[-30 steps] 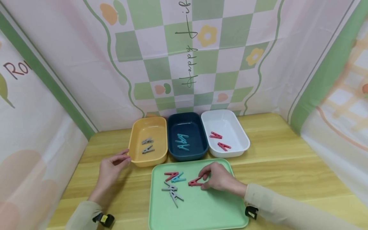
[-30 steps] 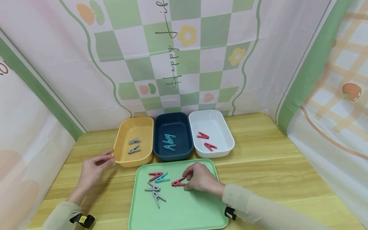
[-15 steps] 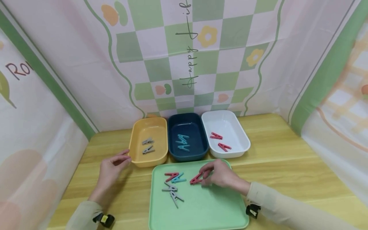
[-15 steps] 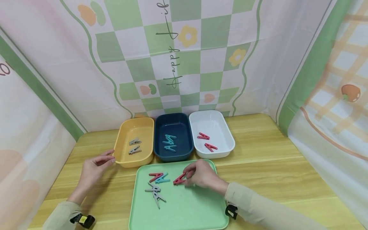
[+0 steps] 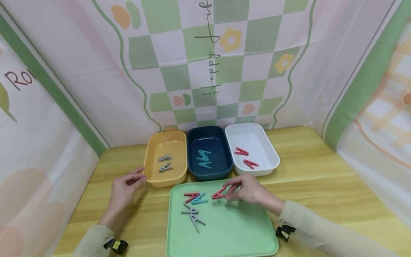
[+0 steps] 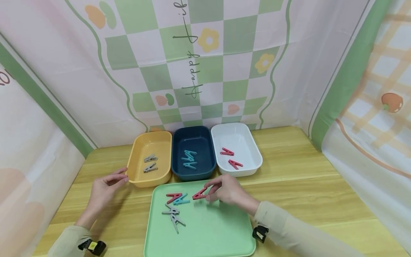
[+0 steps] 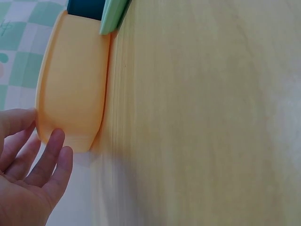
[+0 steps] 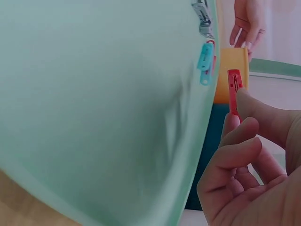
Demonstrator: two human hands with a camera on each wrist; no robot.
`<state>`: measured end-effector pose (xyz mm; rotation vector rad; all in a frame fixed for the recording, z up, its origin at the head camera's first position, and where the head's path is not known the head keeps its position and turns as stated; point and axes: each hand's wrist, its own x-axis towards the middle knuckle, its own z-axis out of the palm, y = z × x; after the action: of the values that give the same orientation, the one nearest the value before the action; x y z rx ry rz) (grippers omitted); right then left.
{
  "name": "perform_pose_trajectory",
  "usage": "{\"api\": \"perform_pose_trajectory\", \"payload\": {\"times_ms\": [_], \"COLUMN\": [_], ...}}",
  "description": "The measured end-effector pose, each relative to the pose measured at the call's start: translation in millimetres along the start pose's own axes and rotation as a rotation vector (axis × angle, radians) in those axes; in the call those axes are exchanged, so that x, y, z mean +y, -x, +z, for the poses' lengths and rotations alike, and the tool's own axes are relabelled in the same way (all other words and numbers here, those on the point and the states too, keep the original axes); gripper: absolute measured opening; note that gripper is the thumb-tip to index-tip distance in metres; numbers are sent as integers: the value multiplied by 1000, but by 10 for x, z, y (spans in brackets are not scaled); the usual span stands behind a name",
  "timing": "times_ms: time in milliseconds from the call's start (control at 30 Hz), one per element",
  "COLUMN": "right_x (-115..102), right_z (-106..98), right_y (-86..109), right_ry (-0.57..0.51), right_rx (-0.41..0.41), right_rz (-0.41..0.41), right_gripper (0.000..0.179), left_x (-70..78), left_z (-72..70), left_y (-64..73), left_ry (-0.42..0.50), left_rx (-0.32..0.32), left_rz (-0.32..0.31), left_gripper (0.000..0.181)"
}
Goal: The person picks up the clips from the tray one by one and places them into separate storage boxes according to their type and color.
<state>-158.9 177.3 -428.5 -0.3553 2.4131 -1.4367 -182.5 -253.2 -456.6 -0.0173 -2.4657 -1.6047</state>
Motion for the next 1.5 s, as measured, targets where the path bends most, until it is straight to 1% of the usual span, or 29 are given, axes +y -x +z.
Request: {"api": "perform_pose_trajectory", "payload": {"times_ms": [233, 367, 467, 600, 700, 867, 1033, 1300, 1500], "right_x": [-90, -144, -200, -288, -339, -397, -408, -418, -362], "right_z": [-124, -210, -297, -445, -560, -732, -863, -1024, -1134], "right_y": [-25, -50, -61, -76, -101, -154, -226, -330, -431], "right_ry": [13, 12, -16, -39, -20, 5, -12, -4, 4], "right_rx": [1, 17, 47, 79, 106, 149, 157, 184, 201], "right_rz": [-28, -35, -8, 5, -8, -6, 0, 41, 83], "right_gripper": [32, 32, 35, 38, 41, 41, 44, 47, 48], "left_x": [18, 18, 13, 14, 19, 18, 10, 21, 27], "left_z": [-5, -4, -6, -5, -5, -10, -10, -9, -10], "left_y": [7, 5, 3, -1, 0, 0, 5, 15, 7], "left_ry": [-13, -17, -23, -17, -2, 2, -1, -2, 3], "left_rx": [-6, -6, -9, -13, -14, -12, -13, -7, -16], "left_rz": [-12, -11, -7, 1, 4, -2, -7, -4, -24], "left_gripper": [17, 16, 15, 16, 16, 17, 16, 15, 16]}}
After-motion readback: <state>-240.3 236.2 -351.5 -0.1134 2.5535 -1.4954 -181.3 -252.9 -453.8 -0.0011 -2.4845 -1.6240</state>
